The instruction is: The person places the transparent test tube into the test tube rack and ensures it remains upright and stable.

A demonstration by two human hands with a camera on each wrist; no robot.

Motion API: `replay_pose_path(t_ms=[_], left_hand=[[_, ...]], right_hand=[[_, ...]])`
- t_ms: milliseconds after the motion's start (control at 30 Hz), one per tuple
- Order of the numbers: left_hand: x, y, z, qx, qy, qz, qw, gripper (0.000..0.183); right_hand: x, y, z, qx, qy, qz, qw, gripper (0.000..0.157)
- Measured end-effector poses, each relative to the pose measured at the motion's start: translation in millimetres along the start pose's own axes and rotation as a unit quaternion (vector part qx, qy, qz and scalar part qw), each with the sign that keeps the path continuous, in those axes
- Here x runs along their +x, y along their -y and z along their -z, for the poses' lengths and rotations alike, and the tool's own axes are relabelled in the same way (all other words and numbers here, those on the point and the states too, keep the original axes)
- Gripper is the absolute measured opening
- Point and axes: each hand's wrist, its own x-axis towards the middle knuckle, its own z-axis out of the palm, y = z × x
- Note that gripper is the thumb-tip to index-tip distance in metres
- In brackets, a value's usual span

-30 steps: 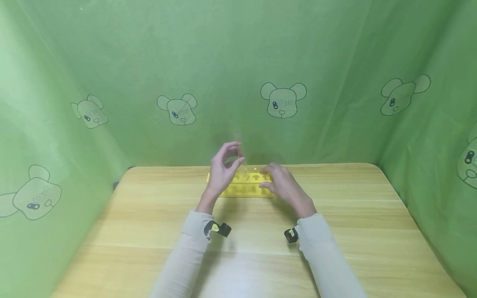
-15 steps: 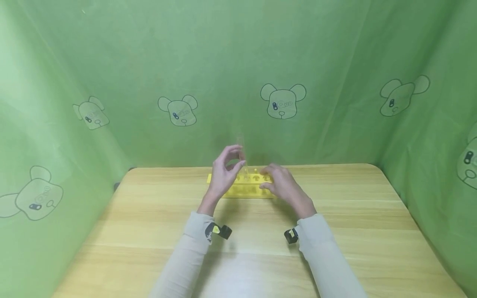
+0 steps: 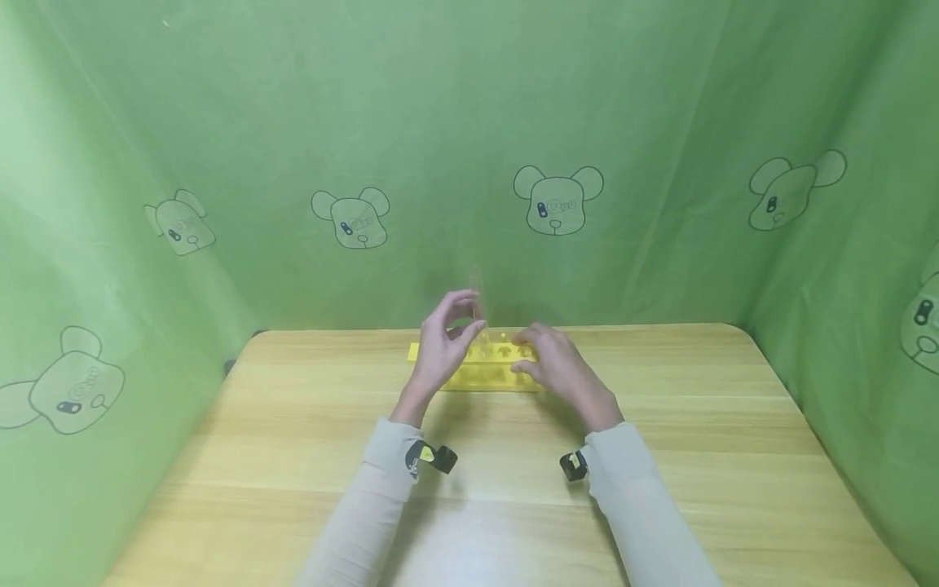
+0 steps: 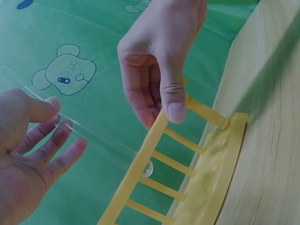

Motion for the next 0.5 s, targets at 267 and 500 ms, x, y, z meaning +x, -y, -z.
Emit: replay_pose_path(t_ms=[267, 500], left_hand=[[-1.7, 9.8, -0.9, 0.007, 0.007, 0.003, 0.9999, 0.042], [-7.5, -10.4, 0.8, -0.012, 0.01, 0.003, 0.9999, 0.041]], right_hand=[[0, 0, 0.3, -0.004, -0.004, 0.004, 1.0, 0.045], [0, 1, 0.5, -0.003, -0.002, 0.007, 1.0, 0.045]])
